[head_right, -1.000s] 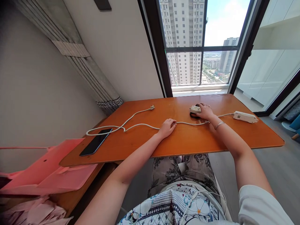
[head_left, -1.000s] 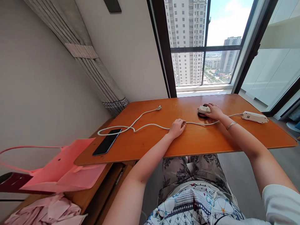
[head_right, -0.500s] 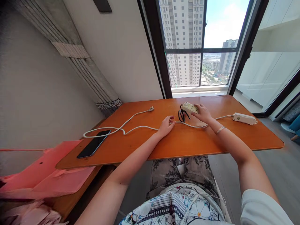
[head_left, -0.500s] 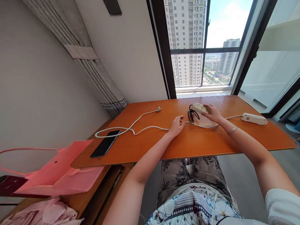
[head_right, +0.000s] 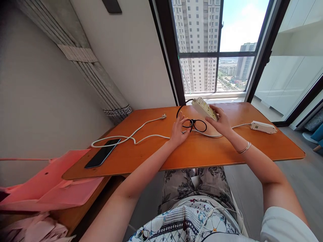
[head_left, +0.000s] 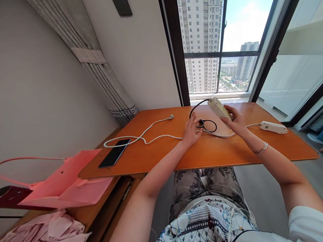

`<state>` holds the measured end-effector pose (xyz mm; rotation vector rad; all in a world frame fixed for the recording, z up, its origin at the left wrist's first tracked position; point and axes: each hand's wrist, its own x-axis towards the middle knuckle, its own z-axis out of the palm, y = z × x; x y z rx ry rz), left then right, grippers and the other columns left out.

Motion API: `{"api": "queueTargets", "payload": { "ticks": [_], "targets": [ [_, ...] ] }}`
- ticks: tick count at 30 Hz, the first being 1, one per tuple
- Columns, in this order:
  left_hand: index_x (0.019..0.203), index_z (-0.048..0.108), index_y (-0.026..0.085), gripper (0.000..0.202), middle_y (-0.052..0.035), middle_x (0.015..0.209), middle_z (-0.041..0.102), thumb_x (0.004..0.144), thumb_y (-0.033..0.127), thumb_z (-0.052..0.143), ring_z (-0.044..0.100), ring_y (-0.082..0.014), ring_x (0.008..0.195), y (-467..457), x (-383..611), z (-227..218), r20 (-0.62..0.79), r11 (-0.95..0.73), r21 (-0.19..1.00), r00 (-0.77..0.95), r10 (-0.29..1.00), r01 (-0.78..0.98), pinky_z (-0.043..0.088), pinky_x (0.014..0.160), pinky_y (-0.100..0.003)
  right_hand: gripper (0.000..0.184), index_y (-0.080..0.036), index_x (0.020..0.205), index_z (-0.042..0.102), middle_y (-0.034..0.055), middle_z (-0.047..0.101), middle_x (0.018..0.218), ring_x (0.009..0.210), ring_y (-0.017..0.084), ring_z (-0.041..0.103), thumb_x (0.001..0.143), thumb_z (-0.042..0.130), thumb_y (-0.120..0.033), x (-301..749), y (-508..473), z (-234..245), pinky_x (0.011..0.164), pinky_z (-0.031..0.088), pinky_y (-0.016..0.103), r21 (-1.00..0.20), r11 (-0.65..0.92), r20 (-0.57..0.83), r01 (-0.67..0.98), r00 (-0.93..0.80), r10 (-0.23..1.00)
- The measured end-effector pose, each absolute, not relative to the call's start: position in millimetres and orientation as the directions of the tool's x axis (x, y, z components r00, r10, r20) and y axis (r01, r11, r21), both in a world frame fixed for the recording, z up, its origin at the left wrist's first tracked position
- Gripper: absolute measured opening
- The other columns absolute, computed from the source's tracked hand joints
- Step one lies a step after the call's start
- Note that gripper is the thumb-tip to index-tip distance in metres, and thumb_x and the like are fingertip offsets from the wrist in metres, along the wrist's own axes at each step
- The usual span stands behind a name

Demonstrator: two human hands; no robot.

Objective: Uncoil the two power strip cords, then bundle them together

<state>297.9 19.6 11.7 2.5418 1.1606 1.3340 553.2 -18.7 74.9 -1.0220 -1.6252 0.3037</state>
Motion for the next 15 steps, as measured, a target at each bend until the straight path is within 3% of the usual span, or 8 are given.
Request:
{"api": "queueTargets", "payload": {
  "ticks": [5,9,12,15],
  "targets": [
    [0.137,0.037,0.031,0.052,-0.0166,0.156,0.035,0.089,0.032,0.058,0.043,-0.0324,0.144,11,300,-4,0.72,-0.672,0.365,0.262,0.642,0.644,0.035,0.114,-0.06,0.071,-0.03,0.139,0.055,0.0089,0.064,0.133,0.119,0.029,0.062,0.081,0.065,-0.07,572,-29,87,0.095,0.055,0.045,-0.694,0.642,0.7,0.326,0.097,0.708],
    [0.14,0.034,0.029,0.047,-0.0152,0.152,0.041,0.095,0.023,0.04,0.046,-0.0261,0.14,19,304,-10,0.737,-0.63,0.497,0.093,0.67,0.597,0.043,0.111,-0.053,0.065,-0.035,0.138,0.055,0.0073,0.062,0.137,0.126,0.031,0.059,0.083,0.066,-0.067,582,-45,101,0.102,0.053,0.05,-0.635,0.71,0.765,0.304,0.122,0.632],
    [0.133,0.046,0.022,0.044,-0.0154,0.147,0.047,0.091,0.013,0.033,0.06,-0.0219,0.122,39,305,-9,0.672,-0.617,0.622,0.076,0.736,0.481,0.052,0.102,-0.043,0.06,-0.036,0.137,0.056,0.0063,0.061,0.137,0.128,0.032,0.058,0.085,0.065,-0.065,583,-60,111,0.101,0.054,0.051,-0.62,0.734,0.781,0.278,0.13,0.61],
    [0.124,0.059,0.017,0.043,-0.0155,0.141,0.054,0.085,0.011,0.042,0.066,-0.0211,0.107,62,308,-8,0.544,-0.561,0.667,0.194,0.816,0.49,0.055,0.095,-0.038,0.054,-0.035,0.129,0.061,0.0059,0.064,0.133,0.127,0.033,0.058,0.082,0.07,-0.061,579,-71,119,0.095,0.058,0.05,-0.637,0.745,0.771,0.198,0.159,0.617]
  ]
}}
